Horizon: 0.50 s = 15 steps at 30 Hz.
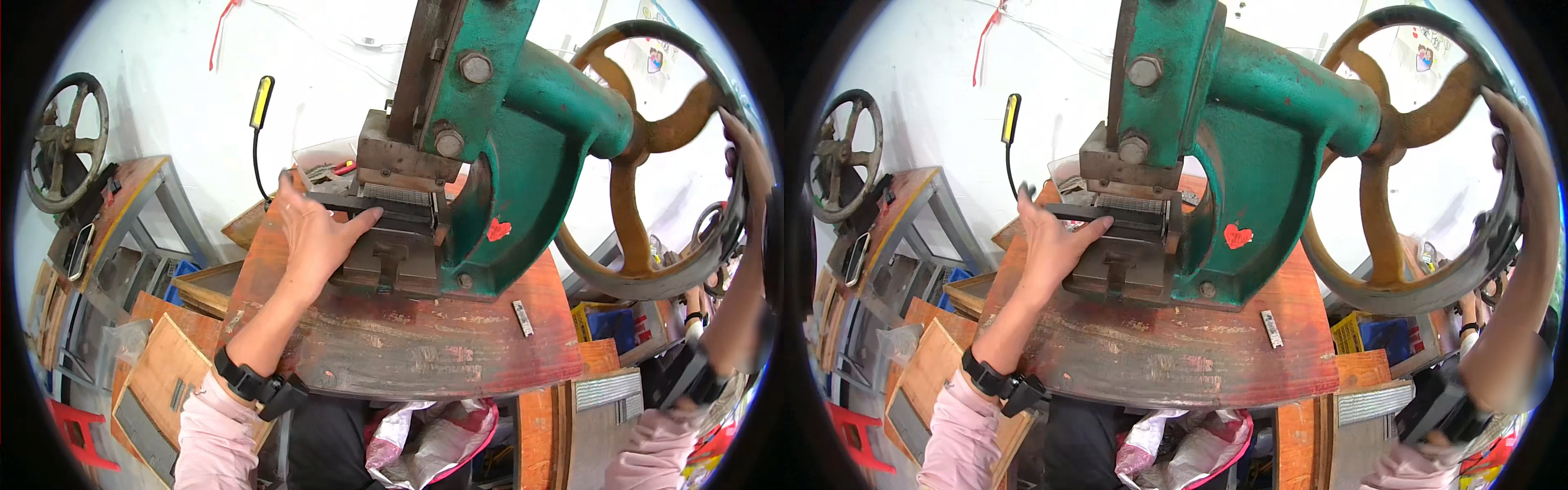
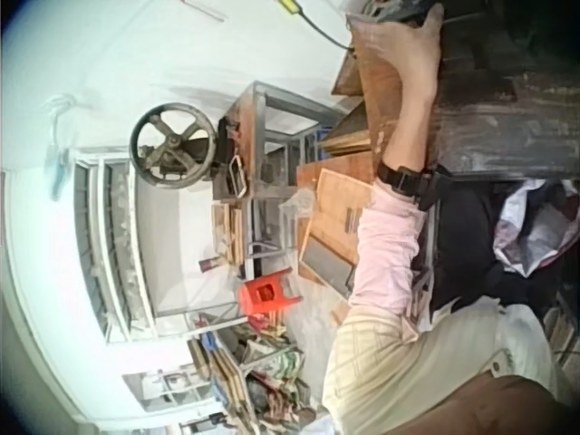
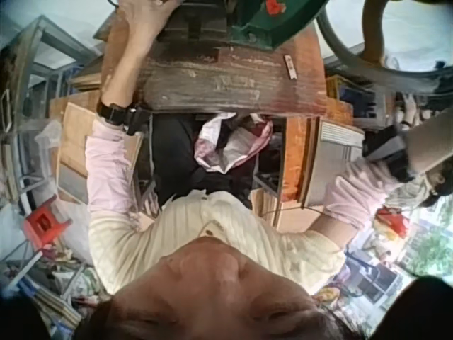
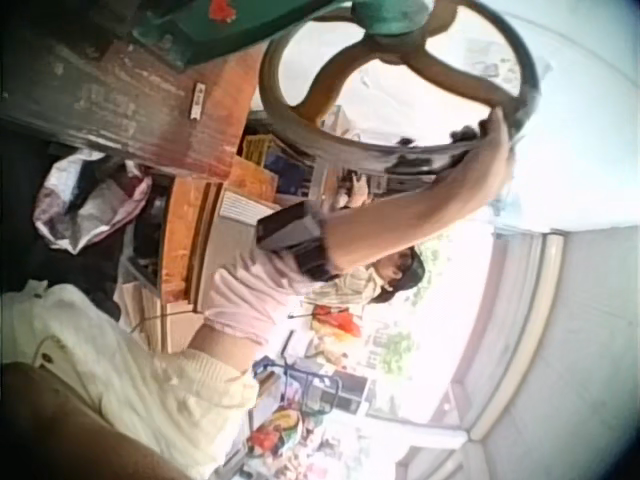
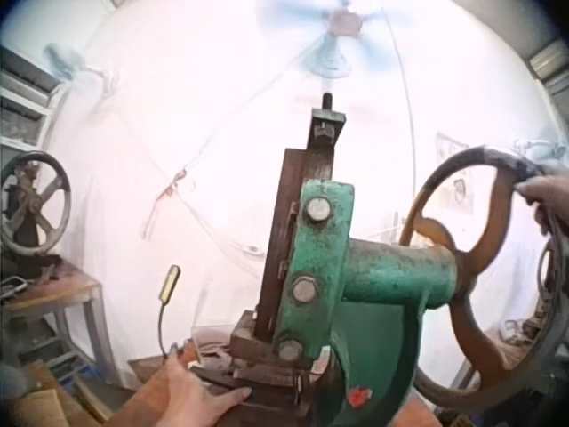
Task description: Assembling and pressing metal staple strips using a manual machine.
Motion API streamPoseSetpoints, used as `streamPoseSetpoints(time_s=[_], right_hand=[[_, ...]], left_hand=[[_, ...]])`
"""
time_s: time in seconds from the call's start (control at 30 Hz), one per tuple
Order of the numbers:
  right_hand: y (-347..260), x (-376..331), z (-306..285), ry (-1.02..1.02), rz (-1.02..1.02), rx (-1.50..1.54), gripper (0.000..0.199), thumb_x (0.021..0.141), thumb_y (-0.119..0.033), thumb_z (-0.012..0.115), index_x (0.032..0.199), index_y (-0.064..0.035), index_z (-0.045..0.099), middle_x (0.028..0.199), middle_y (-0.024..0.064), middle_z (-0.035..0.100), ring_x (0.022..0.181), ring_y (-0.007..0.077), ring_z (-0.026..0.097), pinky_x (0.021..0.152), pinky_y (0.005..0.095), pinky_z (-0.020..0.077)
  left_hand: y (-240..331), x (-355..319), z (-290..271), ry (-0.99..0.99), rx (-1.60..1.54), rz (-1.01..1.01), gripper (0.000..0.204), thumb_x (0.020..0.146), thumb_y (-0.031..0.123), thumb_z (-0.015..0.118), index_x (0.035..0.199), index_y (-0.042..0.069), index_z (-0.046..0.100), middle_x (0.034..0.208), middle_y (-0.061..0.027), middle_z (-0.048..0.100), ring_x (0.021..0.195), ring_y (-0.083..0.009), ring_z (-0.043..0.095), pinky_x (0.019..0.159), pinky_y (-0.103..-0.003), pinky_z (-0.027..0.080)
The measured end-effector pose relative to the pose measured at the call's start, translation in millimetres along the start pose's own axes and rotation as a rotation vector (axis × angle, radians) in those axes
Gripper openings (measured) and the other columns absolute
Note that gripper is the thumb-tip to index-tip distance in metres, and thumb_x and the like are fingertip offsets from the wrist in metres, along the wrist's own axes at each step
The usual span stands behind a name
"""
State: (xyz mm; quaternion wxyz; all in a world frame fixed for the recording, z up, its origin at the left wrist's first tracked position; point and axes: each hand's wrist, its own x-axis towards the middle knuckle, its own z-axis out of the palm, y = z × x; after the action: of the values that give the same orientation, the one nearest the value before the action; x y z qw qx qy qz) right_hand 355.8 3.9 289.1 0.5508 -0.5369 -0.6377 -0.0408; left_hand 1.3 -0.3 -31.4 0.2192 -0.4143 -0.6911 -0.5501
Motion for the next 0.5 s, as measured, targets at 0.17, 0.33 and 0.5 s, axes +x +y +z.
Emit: streamPoseSetpoints(time_s=[0.17, 0.33, 0.5], right_hand=[[-15.1, 60.4, -8.0, -0.318, 0.008, -0.081, 0.026, 0.087, -0.024, 0.064, 0.080, 0.0006, 0.060, 0.061, 0.0045, 0.053, 0.050, 0.0139, 0.048, 0.045, 0.0271, 0.0377], [-17.3, 69.3, 6.0, -0.245, 0.069, -0.206, 0.025, 0.086, -0.024, 0.066, 0.077, -0.0007, 0.062, 0.059, 0.0028, 0.052, 0.050, 0.0126, 0.049, 0.045, 0.0255, 0.0384], [-34.7, 55.9, -2.5, -0.251, -0.030, -0.238, 0.026, 0.086, -0.025, 0.066, 0.079, -0.0004, 0.062, 0.059, 0.0024, 0.052, 0.050, 0.0122, 0.049, 0.046, 0.0248, 0.0391]], left_hand=[[15.5, 30.6, -42.6, -0.559, -0.014, 0.138, 0.058, 0.072, 0.031, 0.079, 0.115, 0.000, 0.055, 0.106, -0.0191, 0.058, 0.104, -0.0362, 0.052, 0.088, -0.046, 0.039], [-8.8, -18.3, -109.2, -0.528, -0.107, 0.419, 0.043, 0.070, 0.022, 0.080, 0.104, 0.001, 0.063, 0.096, -0.0153, 0.058, 0.096, -0.0335, 0.054, 0.083, -0.042, 0.043], [-33.0, -41.3, -130.1, -0.641, -0.054, 0.525, 0.058, 0.066, 0.021, 0.082, 0.115, 0.001, 0.058, 0.112, -0.0166, 0.057, 0.107, -0.0359, 0.052, 0.092, -0.043, 0.042]])
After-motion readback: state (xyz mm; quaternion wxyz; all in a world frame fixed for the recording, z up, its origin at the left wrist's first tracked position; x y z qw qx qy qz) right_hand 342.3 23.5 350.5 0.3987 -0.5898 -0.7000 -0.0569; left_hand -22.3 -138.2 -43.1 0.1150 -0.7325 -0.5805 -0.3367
